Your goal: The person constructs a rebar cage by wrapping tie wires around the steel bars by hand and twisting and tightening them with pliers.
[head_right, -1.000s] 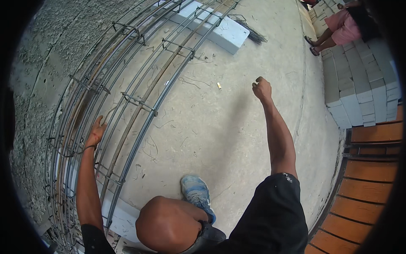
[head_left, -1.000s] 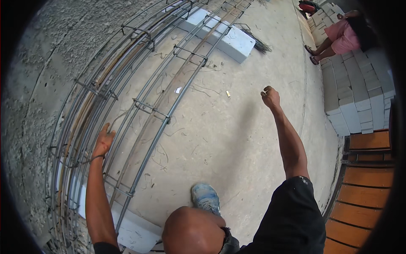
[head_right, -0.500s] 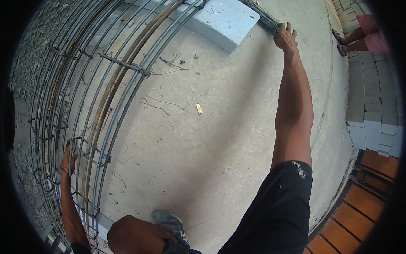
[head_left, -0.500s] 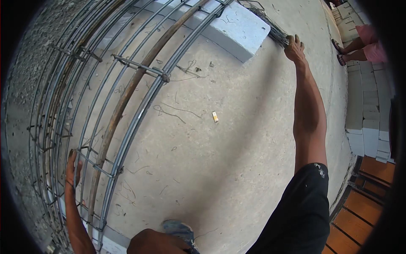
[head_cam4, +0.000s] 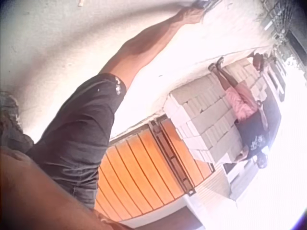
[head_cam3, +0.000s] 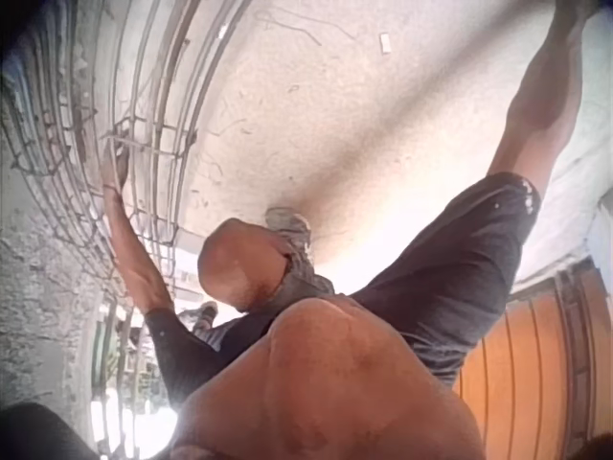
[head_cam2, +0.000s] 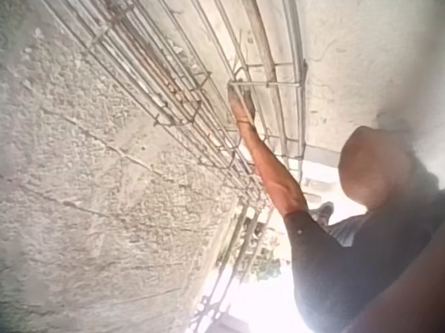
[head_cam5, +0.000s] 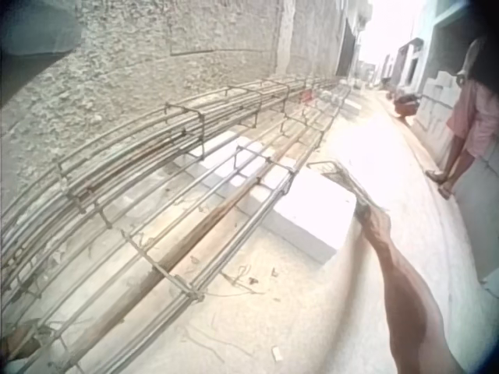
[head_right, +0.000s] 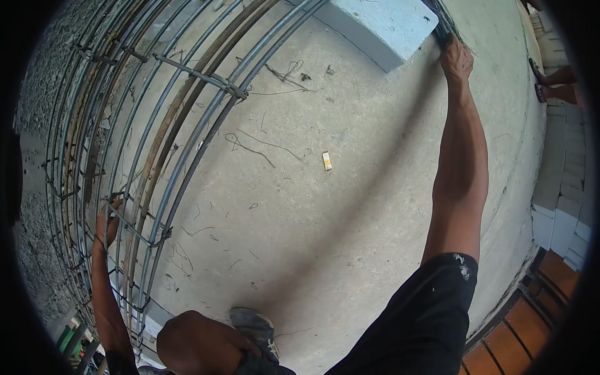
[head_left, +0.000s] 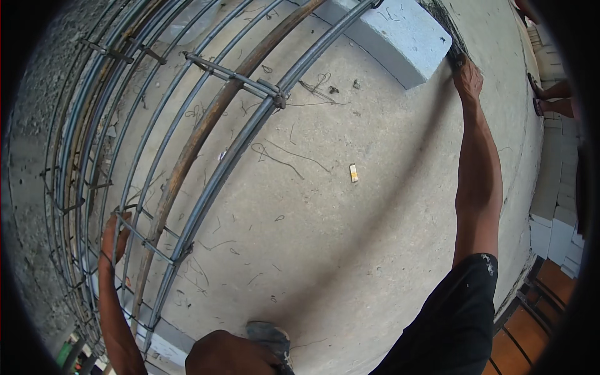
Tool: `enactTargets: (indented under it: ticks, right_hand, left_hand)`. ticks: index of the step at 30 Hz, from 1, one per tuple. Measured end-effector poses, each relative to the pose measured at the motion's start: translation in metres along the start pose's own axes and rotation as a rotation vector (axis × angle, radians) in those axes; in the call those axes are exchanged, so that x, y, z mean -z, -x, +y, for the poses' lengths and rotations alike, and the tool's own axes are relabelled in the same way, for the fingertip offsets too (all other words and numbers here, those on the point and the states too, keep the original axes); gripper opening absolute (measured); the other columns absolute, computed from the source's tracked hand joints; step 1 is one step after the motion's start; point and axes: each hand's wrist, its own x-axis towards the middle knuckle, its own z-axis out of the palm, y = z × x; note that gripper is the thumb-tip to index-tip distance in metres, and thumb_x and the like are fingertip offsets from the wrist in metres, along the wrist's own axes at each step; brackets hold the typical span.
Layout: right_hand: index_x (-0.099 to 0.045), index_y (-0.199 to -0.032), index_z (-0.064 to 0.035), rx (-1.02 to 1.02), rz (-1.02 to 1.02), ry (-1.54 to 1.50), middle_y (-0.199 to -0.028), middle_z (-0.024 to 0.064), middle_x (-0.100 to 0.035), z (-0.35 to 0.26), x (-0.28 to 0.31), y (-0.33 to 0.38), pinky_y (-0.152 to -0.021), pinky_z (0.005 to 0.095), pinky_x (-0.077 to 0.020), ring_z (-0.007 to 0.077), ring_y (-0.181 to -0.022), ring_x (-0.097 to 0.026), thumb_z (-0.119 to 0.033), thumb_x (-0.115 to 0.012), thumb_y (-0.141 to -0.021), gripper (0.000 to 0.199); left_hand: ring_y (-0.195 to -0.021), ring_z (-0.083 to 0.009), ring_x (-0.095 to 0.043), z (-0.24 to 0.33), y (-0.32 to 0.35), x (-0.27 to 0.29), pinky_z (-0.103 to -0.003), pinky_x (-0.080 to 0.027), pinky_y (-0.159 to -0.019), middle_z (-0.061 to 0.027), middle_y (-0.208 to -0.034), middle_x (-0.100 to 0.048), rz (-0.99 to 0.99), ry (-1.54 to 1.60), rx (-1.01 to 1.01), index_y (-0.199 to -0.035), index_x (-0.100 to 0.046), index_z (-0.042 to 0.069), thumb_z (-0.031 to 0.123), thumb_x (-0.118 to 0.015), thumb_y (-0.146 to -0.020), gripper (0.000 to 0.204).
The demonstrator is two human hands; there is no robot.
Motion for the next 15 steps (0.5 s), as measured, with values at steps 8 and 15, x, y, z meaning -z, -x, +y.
enactTargets:
  ticks: [8,15]
  right_hand:
    - [-0.062,-0.089,0.0023,-0.4,-0.359,-0.272,-0.073,0.0169,-0.063,-0.049,0.084,0.047,-0.066,0.0401,-0.0469,0.0277,-0.07,-0.061,-0.028,-0.058,-0.079,0.032]
    - [-0.058,-0.095,0.003,-0.795,-0.625,-1.46,-0.063,-0.001,-0.049,-0.171,0.237,0.274,-0.05,0.0233,-0.039,0.0066,-0.052,-0.044,-0.003,-0.051,-0.085,0.013]
  left_hand:
    - [-0.096,-0.0372,-0.06,0.002,0.001,0.005,-0.041,-0.046,-0.084,-0.0227,-0.101,-0.061,0.055,-0.012,-0.044,-0.101,-0.061,-0.004,0.018,-0.057,-0.079,0.031]
    - [-0.067,-0.0201,-0.065,-0.016,-0.002,-0.003,-0.031,-0.05,-0.064,-0.0116,-0.072,-0.068,0.137,0.191,0.091,-0.08,-0.069,0.002,0.011,-0.074,-0.063,0.021]
